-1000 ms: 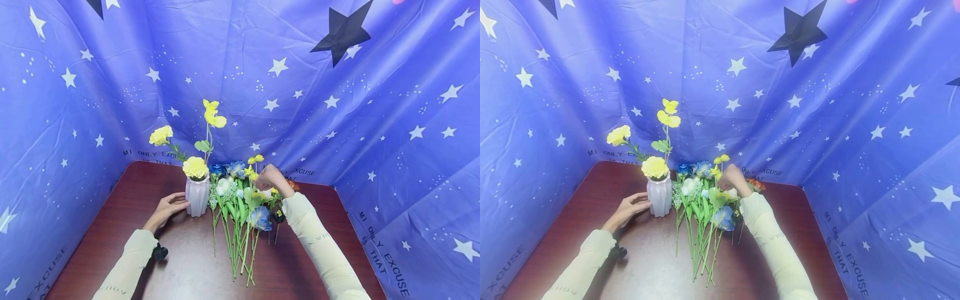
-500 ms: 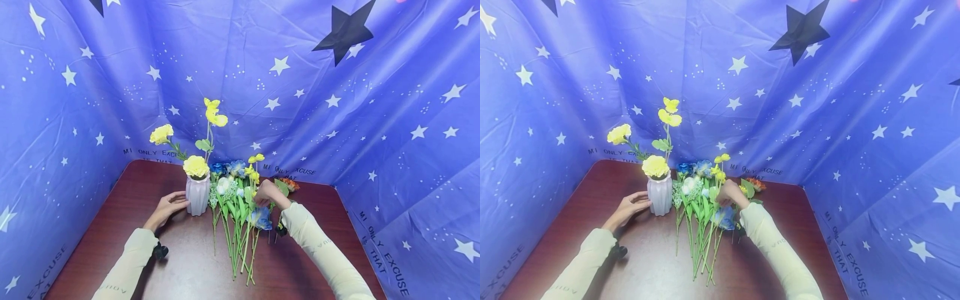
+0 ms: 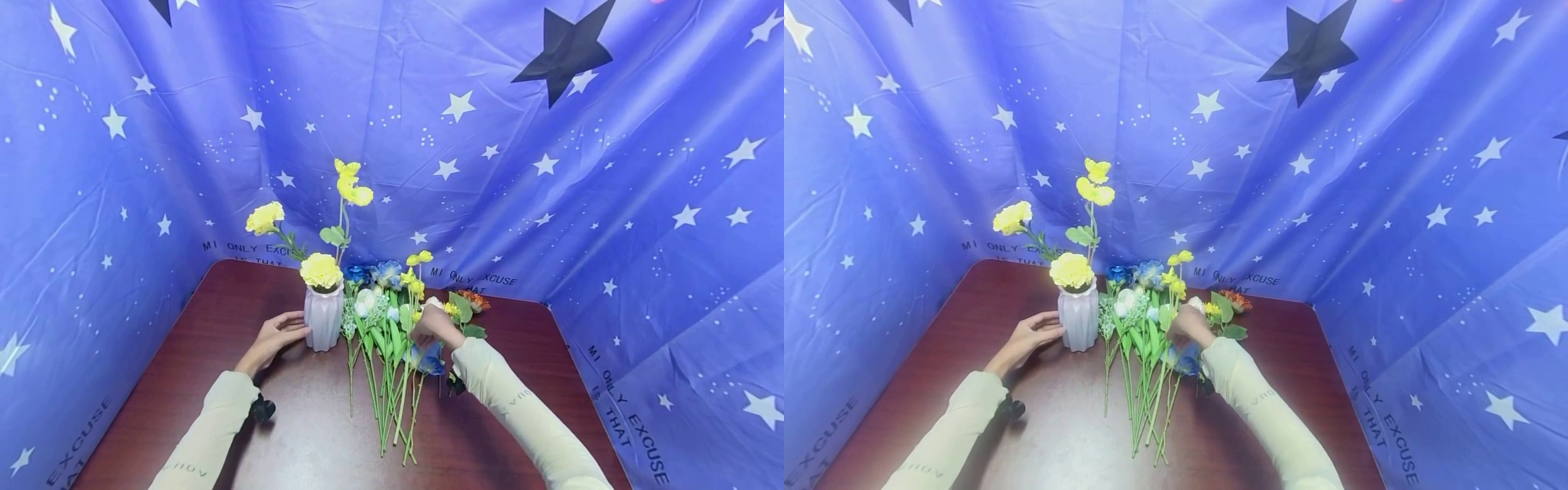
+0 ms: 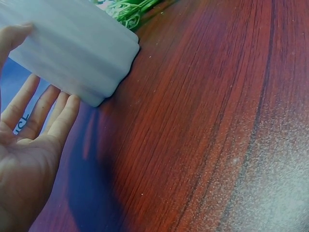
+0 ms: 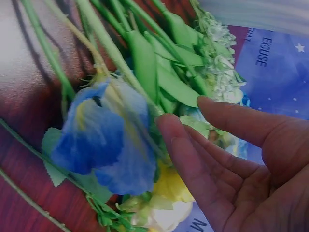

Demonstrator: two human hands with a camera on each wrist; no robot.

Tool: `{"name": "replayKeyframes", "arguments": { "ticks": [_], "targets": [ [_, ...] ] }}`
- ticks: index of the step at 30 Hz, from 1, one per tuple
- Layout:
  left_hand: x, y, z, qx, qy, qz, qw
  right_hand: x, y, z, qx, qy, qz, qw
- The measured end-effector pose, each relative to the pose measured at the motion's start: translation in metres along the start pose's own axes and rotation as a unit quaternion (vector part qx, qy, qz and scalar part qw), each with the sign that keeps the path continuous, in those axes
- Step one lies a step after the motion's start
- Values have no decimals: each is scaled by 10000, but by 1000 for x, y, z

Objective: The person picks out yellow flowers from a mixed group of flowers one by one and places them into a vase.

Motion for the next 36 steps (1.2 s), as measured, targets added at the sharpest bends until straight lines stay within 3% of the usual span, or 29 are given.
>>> {"name": "replayKeyframes", "arguments": {
  "ticks": [7,14,23,30,36],
  "targets": [
    [0,0,0,30,83,-76,9999,-5,9,4,-29,39,189,9998],
    [1,1,0,164,182,-134,9996,-10,13,3,542,273,565,9966],
    [1,2,2,173,134,-135,9997,-12,15,3,703,511,526,9948],
    [2,2,3,210,127,-152,9996,-14,19,6,989,432,851,9905],
    [3,2,3,231,109,-138,9996,-16,21,8,926,557,874,9903]
  ]
}}
Point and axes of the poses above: each hand's wrist, its own x-axis away from the middle knuckle, its own y-axis out of the palm, z = x × y, the point moved 6 cm from there along -x, towards the middle knuckle, and after that the axes turned 3 degrees about y, right-handed, at the moved point
